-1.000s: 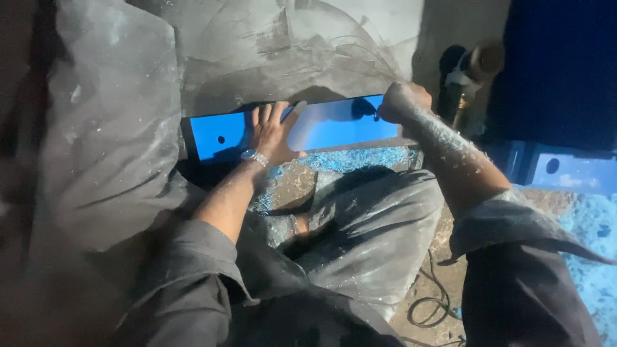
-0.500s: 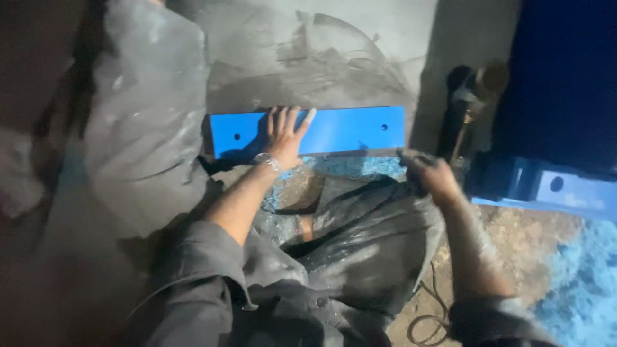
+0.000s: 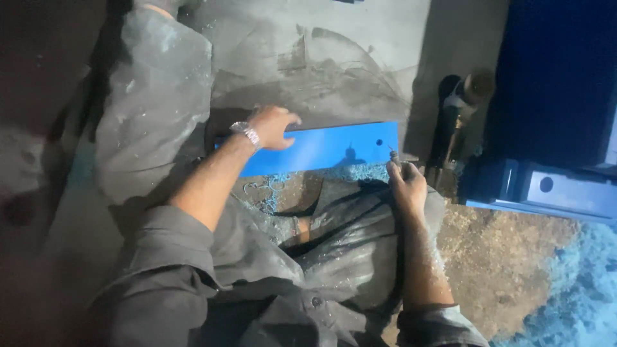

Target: Use an angle grinder to smooth and finish the edges of blue plastic components.

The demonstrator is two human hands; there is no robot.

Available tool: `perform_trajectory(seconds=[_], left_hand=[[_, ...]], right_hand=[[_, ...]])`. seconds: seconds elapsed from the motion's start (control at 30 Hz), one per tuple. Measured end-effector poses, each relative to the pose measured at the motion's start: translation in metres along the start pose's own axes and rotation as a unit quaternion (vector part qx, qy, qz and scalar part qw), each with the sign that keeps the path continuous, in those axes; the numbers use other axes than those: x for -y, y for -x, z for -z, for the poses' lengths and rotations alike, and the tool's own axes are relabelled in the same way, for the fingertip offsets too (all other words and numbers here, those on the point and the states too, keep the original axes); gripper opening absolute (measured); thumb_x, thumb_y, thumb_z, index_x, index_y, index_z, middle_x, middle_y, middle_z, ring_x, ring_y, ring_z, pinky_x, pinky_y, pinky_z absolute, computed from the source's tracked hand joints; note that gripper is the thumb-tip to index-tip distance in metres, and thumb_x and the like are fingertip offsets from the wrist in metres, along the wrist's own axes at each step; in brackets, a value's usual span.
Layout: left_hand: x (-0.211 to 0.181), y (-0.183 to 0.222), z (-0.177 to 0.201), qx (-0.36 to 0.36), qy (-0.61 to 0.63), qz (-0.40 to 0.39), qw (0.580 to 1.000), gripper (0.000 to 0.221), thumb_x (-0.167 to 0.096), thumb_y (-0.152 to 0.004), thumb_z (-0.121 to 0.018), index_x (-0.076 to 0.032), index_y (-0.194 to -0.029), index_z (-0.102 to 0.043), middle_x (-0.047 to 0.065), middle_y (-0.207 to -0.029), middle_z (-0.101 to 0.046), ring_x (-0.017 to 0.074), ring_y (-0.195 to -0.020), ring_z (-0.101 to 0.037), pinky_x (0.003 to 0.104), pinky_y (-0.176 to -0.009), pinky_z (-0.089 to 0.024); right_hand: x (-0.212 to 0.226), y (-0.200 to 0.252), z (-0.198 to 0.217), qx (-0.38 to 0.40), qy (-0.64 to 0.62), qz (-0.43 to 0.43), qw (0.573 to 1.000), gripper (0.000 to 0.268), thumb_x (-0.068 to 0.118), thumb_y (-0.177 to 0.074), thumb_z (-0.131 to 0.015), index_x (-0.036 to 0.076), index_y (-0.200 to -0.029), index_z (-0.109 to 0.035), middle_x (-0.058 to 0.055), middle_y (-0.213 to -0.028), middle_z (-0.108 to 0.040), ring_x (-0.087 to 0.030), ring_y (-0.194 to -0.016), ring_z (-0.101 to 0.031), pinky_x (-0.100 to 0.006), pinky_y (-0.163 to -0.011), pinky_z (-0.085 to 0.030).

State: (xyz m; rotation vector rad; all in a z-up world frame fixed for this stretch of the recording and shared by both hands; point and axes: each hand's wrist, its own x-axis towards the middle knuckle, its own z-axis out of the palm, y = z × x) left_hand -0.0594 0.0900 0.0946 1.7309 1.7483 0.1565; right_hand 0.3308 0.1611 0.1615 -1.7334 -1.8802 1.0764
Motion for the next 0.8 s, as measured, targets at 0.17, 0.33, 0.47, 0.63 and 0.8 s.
perform_trajectory(seconds=[0.17, 0.33, 0.47, 0.63, 0.8], left_hand=[[-0.055, 0.043, -0.018, -0.035, -0.053, -0.052, 0.997, 0.089, -0.051, -0.062, -0.089, -0.029, -0.142, -0.054, 0.020, -0.146, -0.048, 0.0427, -0.135, -0.048, 0.055, -0.108, -0.044], [-0.041, 0.029, -0.068, -0.112, -0.200, -0.035, 0.973, 0.120, -0.033, -0.056, -0.093, -0.043, -0.161, -0.035, 0.022, -0.156, -0.033, 0.0477, -0.138, -0.038, 0.061, -0.104, -0.041], [-0.039, 0.026, -0.006, -0.017, -0.054, -0.029, 0.998, 0.103, -0.021, -0.065, -0.086, -0.037, -0.157, -0.041, 0.022, -0.150, -0.046, 0.0480, -0.131, -0.049, 0.052, -0.108, -0.045], [-0.006, 0.003, 0.023, 0.090, 0.121, 0.030, 0.988, 0.079, -0.020, -0.070, -0.075, -0.029, -0.147, -0.060, 0.018, -0.130, -0.073, 0.0336, -0.117, -0.072, 0.041, -0.107, -0.053], [0.029, -0.031, 0.011, 0.036, 0.111, 0.023, 0.993, 0.080, -0.031, -0.076, -0.079, -0.021, -0.151, -0.054, 0.018, -0.137, -0.065, 0.0374, -0.123, -0.063, 0.047, -0.104, -0.049]], right_hand=[[0.001, 0.002, -0.004, -0.016, -0.024, -0.034, 0.999, 0.032, 0.033, -0.098, -0.071, 0.003, -0.087, -0.066, -0.002, -0.075, -0.064, -0.009, -0.071, -0.056, -0.028, -0.066, -0.045], [-0.004, -0.005, -0.006, -0.030, -0.048, -0.031, 0.998, 0.036, 0.033, -0.100, -0.070, 0.002, -0.083, -0.064, 0.000, -0.073, -0.063, -0.009, -0.070, -0.055, -0.027, -0.065, -0.045], [0.002, -0.005, -0.002, -0.056, -0.091, -0.053, 0.993, 0.033, 0.032, -0.099, -0.070, 0.003, -0.085, -0.064, 0.001, -0.071, -0.061, -0.008, -0.066, -0.054, -0.026, -0.060, -0.044], [0.007, 0.000, -0.001, -0.081, -0.146, -0.058, 0.984, 0.029, 0.030, -0.102, -0.067, 0.004, -0.091, -0.064, 0.002, -0.073, -0.059, -0.007, -0.066, -0.051, -0.025, -0.058, -0.044], [-0.009, -0.008, -0.007, -0.063, -0.177, -0.063, 0.980, 0.028, 0.029, -0.103, -0.066, 0.002, -0.094, -0.065, 0.002, -0.075, -0.060, -0.007, -0.068, -0.051, -0.026, -0.060, -0.042]])
